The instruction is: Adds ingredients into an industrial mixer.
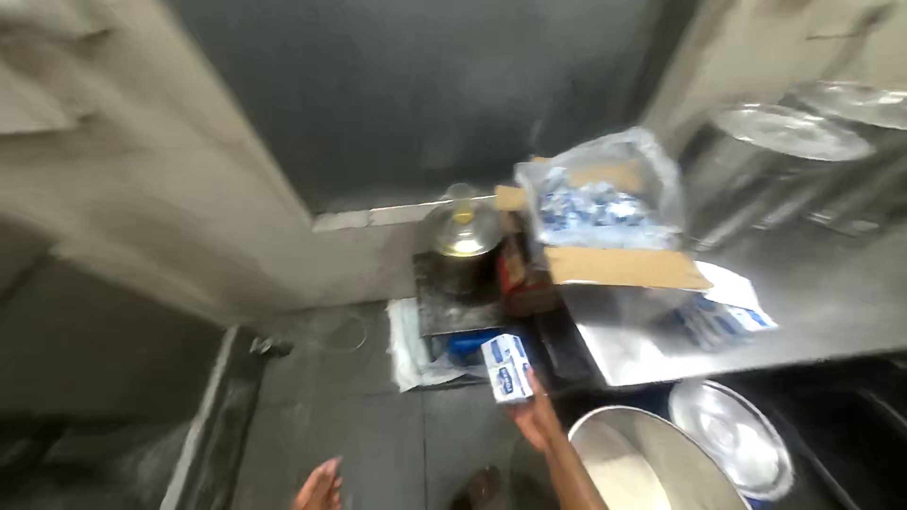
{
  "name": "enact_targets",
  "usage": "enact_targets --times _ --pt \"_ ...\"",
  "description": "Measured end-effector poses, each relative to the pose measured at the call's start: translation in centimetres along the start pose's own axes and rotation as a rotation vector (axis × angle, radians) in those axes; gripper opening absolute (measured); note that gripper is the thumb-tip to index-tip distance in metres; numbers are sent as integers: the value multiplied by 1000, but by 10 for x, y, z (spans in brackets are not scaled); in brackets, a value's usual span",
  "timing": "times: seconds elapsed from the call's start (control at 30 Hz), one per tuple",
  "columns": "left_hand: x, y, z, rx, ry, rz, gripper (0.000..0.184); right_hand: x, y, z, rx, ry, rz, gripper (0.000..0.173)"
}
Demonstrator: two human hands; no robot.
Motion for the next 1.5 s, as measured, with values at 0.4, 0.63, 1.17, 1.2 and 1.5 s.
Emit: enact_targets --times 0.4,0.63,1.17,1.2,1.5 --pt "102 -292 -29 520 356 212 39 299 294 359 217 849 -989 64" --pt "152 -457 -85 632 355 542 54 418 370 502 461 1027 -1059 61" --pt "96 -684 -115 973 284 1095 60 553 574 686 1138 306 -1678 62" --pt "89 -700 -108 888 292 1140 58 551 590 698 1139 287 -1685 62" --pt "46 -788 -81 582 240 1280 53 546 671 779 1185 139 -1741 55"
Point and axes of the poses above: each hand's wrist, its own x-axis away from the middle knuckle, its own y-axis out of the palm, z = x × y, the point moved 4 cm from there along -x, towards the middle knuckle, and after that the axes turned 5 degrees about z, right-handed, at the moved point
